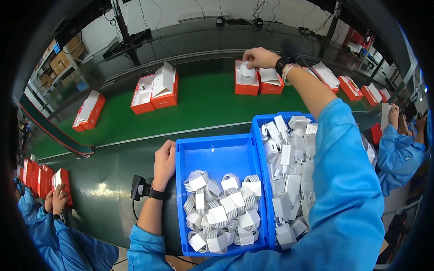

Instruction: The recorder is seen assembling power adapters and cables into boxes at an assembly line.

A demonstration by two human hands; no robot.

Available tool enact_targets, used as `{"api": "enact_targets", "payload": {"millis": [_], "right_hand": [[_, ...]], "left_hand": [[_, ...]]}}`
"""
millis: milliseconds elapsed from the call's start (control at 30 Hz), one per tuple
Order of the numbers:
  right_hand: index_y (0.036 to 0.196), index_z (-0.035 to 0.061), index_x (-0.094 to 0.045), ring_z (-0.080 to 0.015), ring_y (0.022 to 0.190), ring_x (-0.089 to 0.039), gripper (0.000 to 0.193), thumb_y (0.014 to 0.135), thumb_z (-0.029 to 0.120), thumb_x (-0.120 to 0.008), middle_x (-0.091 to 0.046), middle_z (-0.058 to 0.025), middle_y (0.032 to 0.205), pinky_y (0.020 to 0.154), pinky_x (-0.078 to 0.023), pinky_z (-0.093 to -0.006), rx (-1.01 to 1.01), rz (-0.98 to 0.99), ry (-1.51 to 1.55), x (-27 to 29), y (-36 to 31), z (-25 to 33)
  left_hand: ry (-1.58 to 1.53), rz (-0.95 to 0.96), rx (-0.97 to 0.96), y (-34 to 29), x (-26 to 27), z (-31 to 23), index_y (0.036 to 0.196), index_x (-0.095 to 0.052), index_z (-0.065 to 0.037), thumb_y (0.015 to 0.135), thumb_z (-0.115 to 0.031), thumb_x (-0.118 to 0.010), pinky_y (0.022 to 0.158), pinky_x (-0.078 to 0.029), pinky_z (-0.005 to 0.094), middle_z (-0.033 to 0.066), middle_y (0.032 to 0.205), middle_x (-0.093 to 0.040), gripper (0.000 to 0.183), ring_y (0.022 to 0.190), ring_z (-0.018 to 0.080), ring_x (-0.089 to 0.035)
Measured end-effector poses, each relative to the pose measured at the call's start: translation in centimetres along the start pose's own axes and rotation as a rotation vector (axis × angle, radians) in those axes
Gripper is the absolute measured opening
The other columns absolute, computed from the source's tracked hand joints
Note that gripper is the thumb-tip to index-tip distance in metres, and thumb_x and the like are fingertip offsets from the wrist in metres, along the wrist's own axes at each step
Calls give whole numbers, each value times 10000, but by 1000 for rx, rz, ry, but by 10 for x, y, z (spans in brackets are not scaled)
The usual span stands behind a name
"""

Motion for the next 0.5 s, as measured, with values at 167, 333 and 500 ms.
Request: {"api": "enact_targets", "payload": {"millis": [167,333,500], "right_hand": [[1083,47,-696,-263,806,-682,349,746,131,-721,-706,-139,923,756,-546,-355,14,-11,-127,-30,15,-34],[1091,82,-715,-280,857,-687,360,737,142,-717,-715,-160,945,795,-534,-374,-111,-23,-137,-50,15,-52],[847,39,-688,-271,789,-680,154,723,109,-744,-698,-131,826,740,-523,-381,-56,-220,-231,-49,14,-70]], "left_hand": [[20,13,26,1,1,0,862,-588,-3,973,-220,-491,523,-420,367,156,607,-567,263,515,264,-543],[-38,-5,15,1,1,0,860,-597,-2,978,-213,-496,508,-410,325,115,582,-563,262,496,183,-519],[-52,-4,4,2,-1,-2,858,-598,-5,981,-218,-498,507,-411,320,108,576,-562,265,502,152,-519]]}}
Point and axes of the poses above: each hand's wrist, its own y-axis towards the middle knuckle, its own x-axis out of the back of the hand, z = x × y, the point moved 3 cm from there along y, towards the middle knuckle
